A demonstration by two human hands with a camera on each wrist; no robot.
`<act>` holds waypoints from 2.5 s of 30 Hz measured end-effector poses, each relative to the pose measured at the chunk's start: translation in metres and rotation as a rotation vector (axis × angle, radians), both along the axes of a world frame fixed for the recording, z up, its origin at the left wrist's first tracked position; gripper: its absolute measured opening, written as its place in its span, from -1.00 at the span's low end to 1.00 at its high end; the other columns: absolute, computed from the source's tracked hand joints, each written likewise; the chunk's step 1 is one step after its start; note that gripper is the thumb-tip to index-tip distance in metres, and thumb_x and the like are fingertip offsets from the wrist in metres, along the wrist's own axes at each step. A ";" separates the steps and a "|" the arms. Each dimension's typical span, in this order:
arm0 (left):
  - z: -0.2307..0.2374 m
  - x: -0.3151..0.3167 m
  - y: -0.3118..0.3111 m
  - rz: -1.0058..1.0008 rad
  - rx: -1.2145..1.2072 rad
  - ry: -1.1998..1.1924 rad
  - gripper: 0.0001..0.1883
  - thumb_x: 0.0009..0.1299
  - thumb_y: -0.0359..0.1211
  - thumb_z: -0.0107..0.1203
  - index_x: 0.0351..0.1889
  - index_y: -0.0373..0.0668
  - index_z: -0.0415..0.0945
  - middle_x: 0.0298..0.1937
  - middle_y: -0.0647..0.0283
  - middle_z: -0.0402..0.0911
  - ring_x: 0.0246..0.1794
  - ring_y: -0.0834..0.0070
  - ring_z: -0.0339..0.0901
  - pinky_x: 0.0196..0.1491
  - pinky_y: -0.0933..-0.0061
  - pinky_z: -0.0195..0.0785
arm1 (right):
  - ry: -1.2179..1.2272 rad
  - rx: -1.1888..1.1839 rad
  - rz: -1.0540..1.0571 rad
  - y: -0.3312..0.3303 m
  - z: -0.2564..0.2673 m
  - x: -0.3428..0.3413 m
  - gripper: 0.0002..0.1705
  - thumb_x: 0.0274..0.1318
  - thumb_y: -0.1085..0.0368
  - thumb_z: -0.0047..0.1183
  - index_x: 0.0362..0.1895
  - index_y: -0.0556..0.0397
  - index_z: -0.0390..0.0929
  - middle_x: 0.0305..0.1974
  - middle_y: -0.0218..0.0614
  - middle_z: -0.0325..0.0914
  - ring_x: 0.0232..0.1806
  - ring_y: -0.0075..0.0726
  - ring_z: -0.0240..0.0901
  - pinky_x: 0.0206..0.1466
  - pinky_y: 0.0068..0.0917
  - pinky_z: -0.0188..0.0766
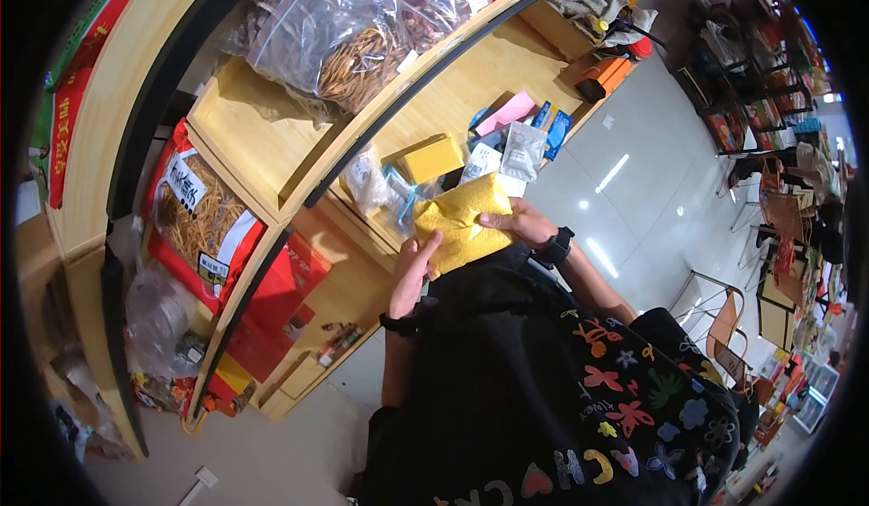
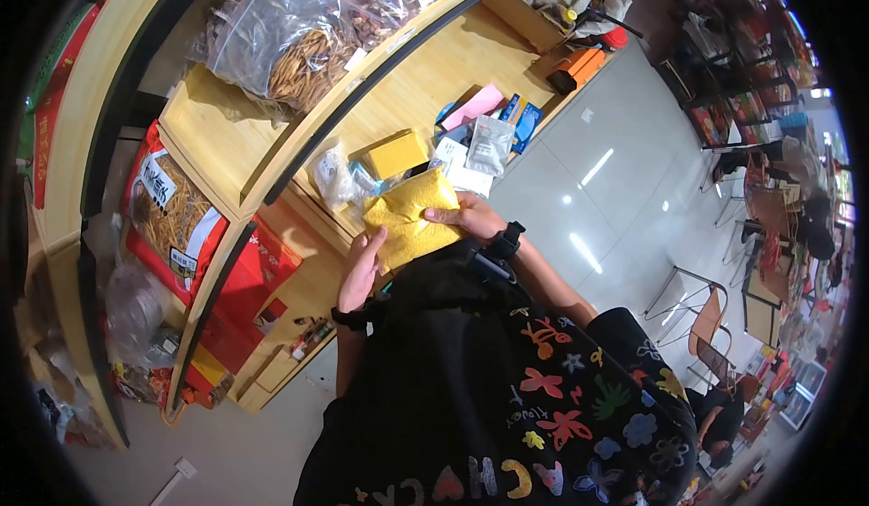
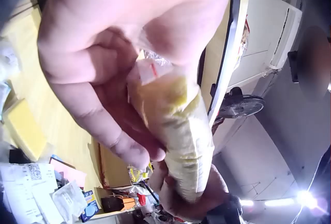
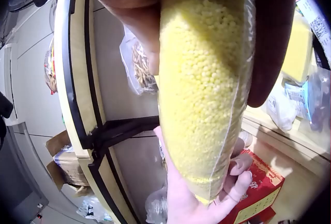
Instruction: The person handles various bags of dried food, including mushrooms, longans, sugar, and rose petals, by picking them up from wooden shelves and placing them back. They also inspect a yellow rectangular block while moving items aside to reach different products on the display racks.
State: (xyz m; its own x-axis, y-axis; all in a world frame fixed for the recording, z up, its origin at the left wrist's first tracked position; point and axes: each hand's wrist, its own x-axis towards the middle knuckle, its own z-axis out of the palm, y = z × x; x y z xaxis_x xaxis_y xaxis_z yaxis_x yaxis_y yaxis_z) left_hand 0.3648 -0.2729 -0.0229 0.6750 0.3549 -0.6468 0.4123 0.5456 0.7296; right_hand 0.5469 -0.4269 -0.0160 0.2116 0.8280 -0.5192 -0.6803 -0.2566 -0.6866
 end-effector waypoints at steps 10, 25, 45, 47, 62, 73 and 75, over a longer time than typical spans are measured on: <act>-0.032 0.003 0.009 0.124 0.097 0.055 -0.63 0.26 -0.15 0.25 -0.13 -0.22 0.52 -0.39 0.46 0.55 -0.62 0.80 0.36 -0.65 0.69 0.06 | -0.354 -0.204 0.154 0.023 -0.037 0.003 -0.56 0.18 0.07 0.11 -0.07 0.21 0.49 -0.18 -0.28 0.57 -0.18 -0.44 0.50 -0.10 -0.47 0.41; -0.124 0.005 0.016 0.107 0.225 0.068 -0.78 0.32 -0.26 0.17 -0.17 -0.16 0.52 -0.51 0.57 0.42 -0.63 0.84 0.18 -0.59 0.69 -0.06 | -0.840 -0.338 0.305 0.039 -0.160 0.004 -0.66 0.18 0.15 -0.05 -0.14 0.19 0.50 -0.29 -0.05 0.58 -0.24 -0.11 0.53 -0.16 -0.25 0.38; -0.203 0.108 0.060 -0.415 1.436 0.327 -0.07 0.13 -0.45 0.22 0.44 -0.16 -0.10 0.42 -0.30 -0.17 0.35 -0.23 0.05 0.33 0.14 0.09 | -1.239 -0.389 0.086 0.118 -0.229 0.046 -0.38 -0.04 0.24 -0.01 0.22 -0.05 0.35 0.20 0.07 0.31 0.17 0.17 0.32 0.24 -0.18 0.28; -0.207 0.103 0.057 -0.485 1.441 0.270 -0.04 0.11 -0.45 0.23 0.45 -0.14 -0.11 0.45 -0.29 -0.27 0.38 -0.26 -0.02 0.35 0.13 0.06 | -1.216 -0.398 0.087 0.115 -0.230 0.043 -0.39 -0.04 0.25 -0.03 0.22 -0.07 0.36 0.25 0.05 0.26 0.20 0.17 0.29 0.26 -0.18 0.27; -0.206 0.119 0.075 -0.666 1.174 0.473 -0.27 0.28 -0.46 -0.08 0.45 -0.08 -0.06 0.44 -0.32 -0.25 0.41 -0.14 0.00 0.22 0.19 0.27 | -1.264 -0.578 0.292 0.116 -0.211 0.048 -0.33 -0.02 0.38 -0.23 0.25 -0.40 0.37 0.36 -0.32 0.17 0.14 0.04 0.40 0.21 -0.17 0.32; -0.210 0.119 0.074 -0.663 1.186 0.481 -0.28 0.31 -0.50 -0.14 0.46 -0.04 -0.09 0.46 -0.28 -0.31 0.38 -0.16 0.06 0.13 0.19 0.37 | -1.436 -0.671 0.540 0.120 -0.201 0.041 -0.38 0.15 0.29 -0.21 0.34 -0.44 0.18 0.39 -0.25 0.07 0.20 0.05 0.30 0.14 0.05 0.22; -0.213 0.121 0.077 -0.691 1.103 0.523 -0.26 0.30 -0.52 -0.15 0.47 -0.03 -0.11 0.46 -0.29 -0.32 0.36 -0.17 0.10 0.07 0.20 0.42 | -1.437 -0.688 0.544 0.121 -0.201 0.041 -0.37 0.15 0.28 -0.20 0.35 -0.43 0.17 0.38 -0.24 0.09 0.19 0.06 0.31 0.12 0.05 0.23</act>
